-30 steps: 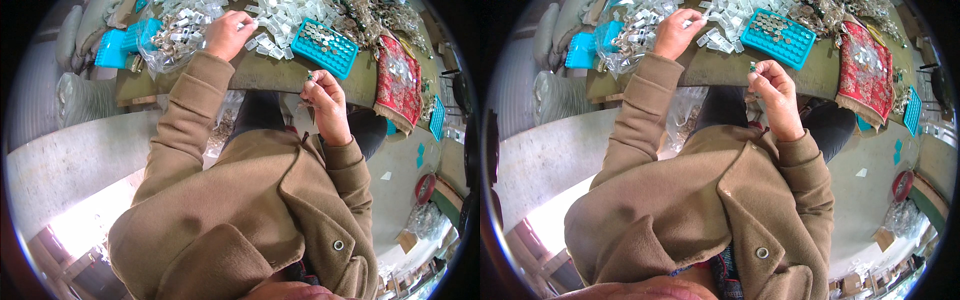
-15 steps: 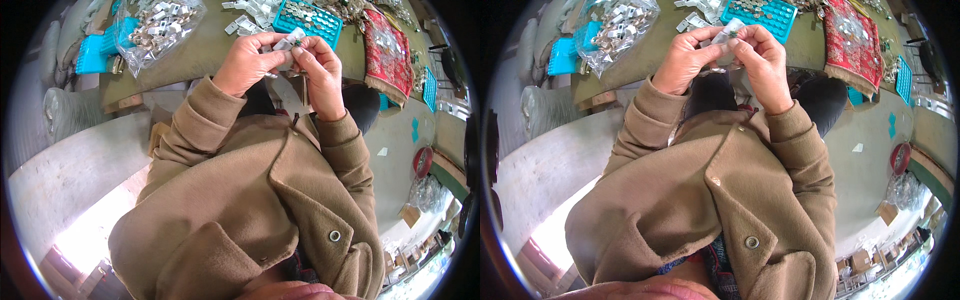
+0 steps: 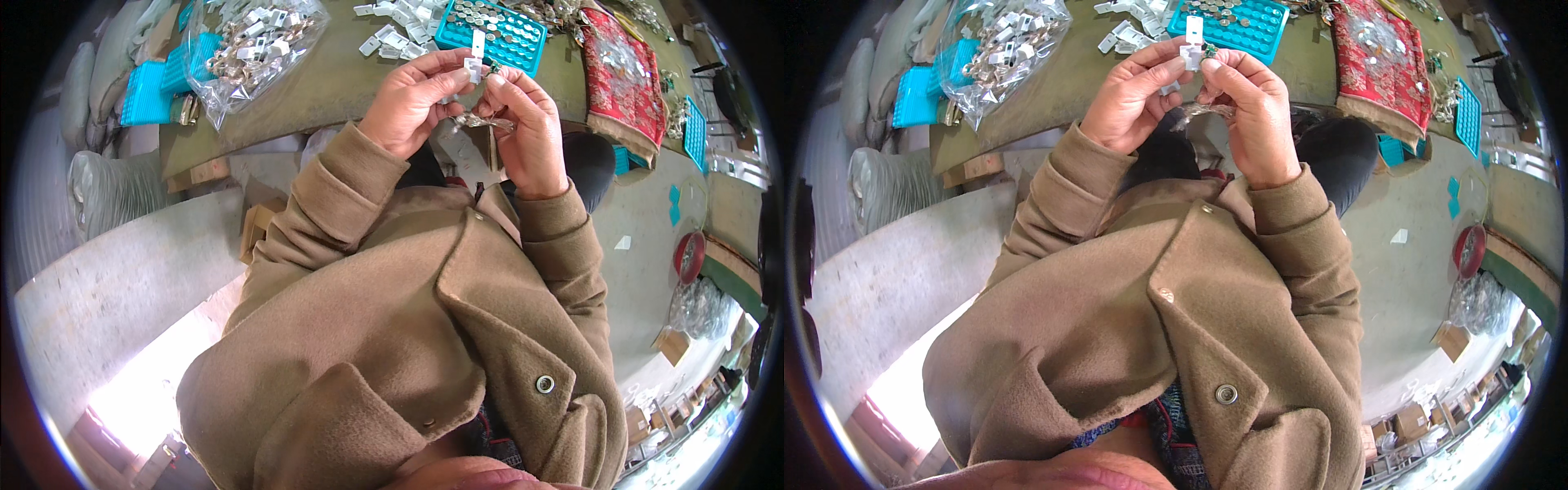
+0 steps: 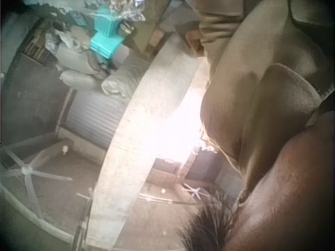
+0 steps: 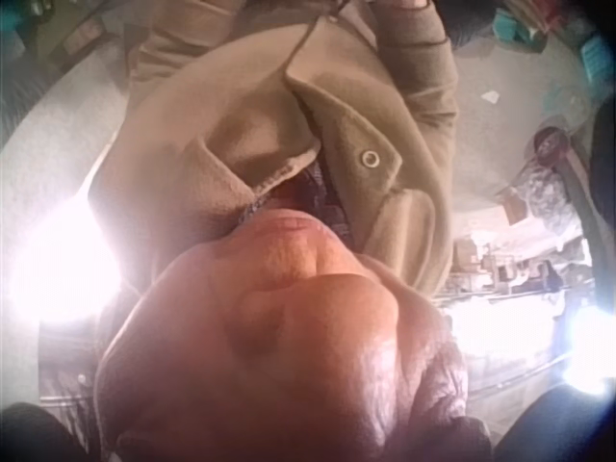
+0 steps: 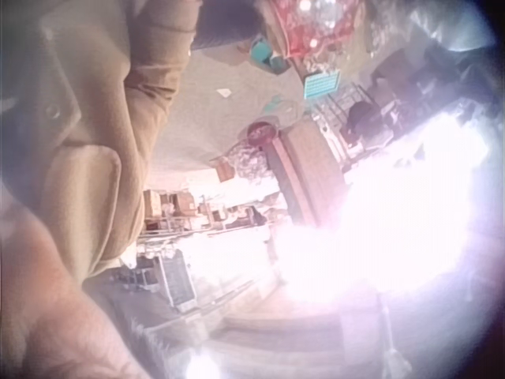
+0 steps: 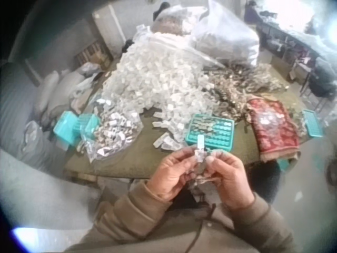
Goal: The person repeatedly picks small white plastic housings and metal contacts from a table, inserts the contacts into the housings, and places the assembled units into a blue tray. The person occasionally uses a red light to illuminate the components during insertion.
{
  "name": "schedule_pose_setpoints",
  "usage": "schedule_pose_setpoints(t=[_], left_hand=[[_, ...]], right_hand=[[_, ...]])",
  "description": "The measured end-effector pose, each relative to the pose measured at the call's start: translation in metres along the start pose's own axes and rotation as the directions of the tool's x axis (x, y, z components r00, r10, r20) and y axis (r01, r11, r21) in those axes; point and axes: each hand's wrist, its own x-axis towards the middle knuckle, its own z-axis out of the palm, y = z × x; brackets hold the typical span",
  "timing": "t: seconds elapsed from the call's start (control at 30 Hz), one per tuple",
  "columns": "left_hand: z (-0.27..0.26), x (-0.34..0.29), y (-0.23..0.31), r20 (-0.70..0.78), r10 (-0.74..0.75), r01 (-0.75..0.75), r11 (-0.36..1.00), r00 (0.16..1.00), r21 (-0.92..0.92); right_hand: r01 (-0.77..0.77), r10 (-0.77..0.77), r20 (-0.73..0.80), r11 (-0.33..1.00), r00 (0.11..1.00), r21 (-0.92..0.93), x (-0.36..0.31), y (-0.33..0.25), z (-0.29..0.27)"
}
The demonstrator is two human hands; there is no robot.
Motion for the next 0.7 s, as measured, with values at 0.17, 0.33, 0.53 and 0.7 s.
schedule_pose_setpoints(t=[0.17,0.33,0.53,0.7], left_hand=[[0.007,-0.001,-0.004,0.017,0.103,-0.104,0.992,0.995,0.069],[0.014,0.002,-0.010,-0.042,0.231,-0.214,0.945,0.972,0.249],[0.021,0.004,-0.018,-0.095,0.293,-0.258,0.927,0.952,0.272],[0.026,0.003,-0.017,-0.061,0.360,-0.294,0.837,0.931,0.461]], right_hand=[[-0.003,0.002,-0.030,0.999,1.000,-0.032,-0.002,0.002,-0.002],[0.056,-0.056,-0.004,0.997,0.998,-0.055,-0.002,0.007,0.000],[0.189,-0.194,-0.002,0.957,0.981,-0.218,-0.002,0.008,0.005],[0.166,-0.182,-0.050,0.958,0.982,-0.234,-0.001,0.002,0.004]])
